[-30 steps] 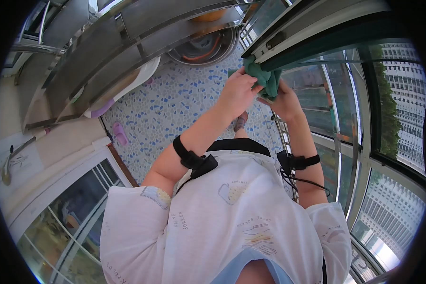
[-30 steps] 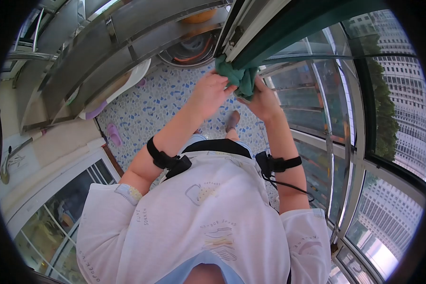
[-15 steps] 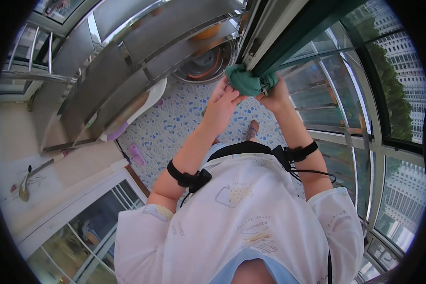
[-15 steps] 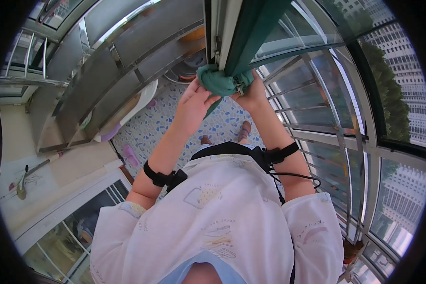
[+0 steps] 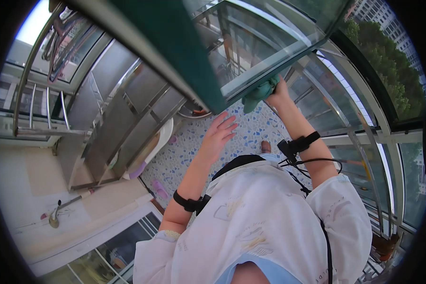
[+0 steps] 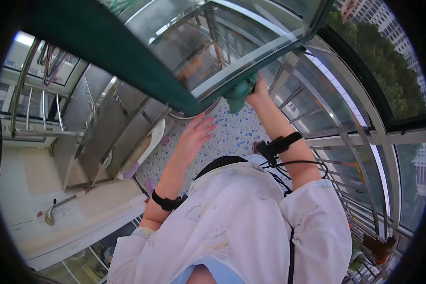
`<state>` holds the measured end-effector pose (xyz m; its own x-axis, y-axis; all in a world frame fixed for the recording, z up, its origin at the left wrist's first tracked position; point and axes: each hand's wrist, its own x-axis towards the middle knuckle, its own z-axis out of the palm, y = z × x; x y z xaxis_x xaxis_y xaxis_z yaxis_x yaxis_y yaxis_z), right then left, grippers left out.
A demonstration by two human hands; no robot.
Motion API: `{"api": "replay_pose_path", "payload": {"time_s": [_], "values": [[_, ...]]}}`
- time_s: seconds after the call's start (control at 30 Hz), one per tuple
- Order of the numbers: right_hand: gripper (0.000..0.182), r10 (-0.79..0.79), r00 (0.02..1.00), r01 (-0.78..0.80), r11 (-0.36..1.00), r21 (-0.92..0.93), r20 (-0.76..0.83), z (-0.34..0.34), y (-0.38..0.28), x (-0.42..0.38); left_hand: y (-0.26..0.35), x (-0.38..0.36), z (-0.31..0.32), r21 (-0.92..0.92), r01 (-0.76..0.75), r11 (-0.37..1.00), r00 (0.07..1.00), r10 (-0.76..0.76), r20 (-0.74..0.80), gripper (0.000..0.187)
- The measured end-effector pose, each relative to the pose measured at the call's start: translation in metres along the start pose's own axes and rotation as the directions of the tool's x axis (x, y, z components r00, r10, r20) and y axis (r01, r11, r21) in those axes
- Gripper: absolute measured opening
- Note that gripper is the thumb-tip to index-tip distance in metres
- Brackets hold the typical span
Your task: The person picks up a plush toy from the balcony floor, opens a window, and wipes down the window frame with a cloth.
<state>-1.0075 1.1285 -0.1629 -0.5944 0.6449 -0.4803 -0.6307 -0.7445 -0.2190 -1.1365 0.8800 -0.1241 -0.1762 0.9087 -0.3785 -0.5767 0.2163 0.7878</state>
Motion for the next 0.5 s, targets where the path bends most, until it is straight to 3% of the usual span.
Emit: {"api": "replay_pose_path", "payload": {"time_s": [0.07,0.23,0.33,0.4,0.5], "values": [[0.036,-0.050,0.998,0.049,0.999,0.019,0.029,-0.008,-0.037,0.023,0.003,0.009,0.007,0.047,0.026,0.999,1.000,-0.027,0.011,0.054],[0.037,-0.206,0.970,0.224,0.964,0.142,-0.131,-0.009,-0.119,0.060,0.021,0.035,0.048,0.160,0.075,0.984,0.997,-0.079,0.021,0.049],[0.036,-0.307,0.941,0.329,0.928,0.173,-0.143,-0.015,-0.178,0.075,0.019,0.046,0.065,0.235,0.047,0.971,0.995,-0.066,0.072,0.039],[0.036,-0.274,0.943,0.316,0.918,0.242,-0.190,-0.009,-0.182,0.067,0.012,0.051,0.077,0.272,0.040,0.962,0.989,-0.076,0.124,0.036],[0.036,-0.349,0.928,0.373,0.893,0.253,-0.132,-0.011,-0.172,0.060,0.004,0.054,0.091,0.320,0.058,0.946,0.983,-0.110,0.150,0.040]]}}
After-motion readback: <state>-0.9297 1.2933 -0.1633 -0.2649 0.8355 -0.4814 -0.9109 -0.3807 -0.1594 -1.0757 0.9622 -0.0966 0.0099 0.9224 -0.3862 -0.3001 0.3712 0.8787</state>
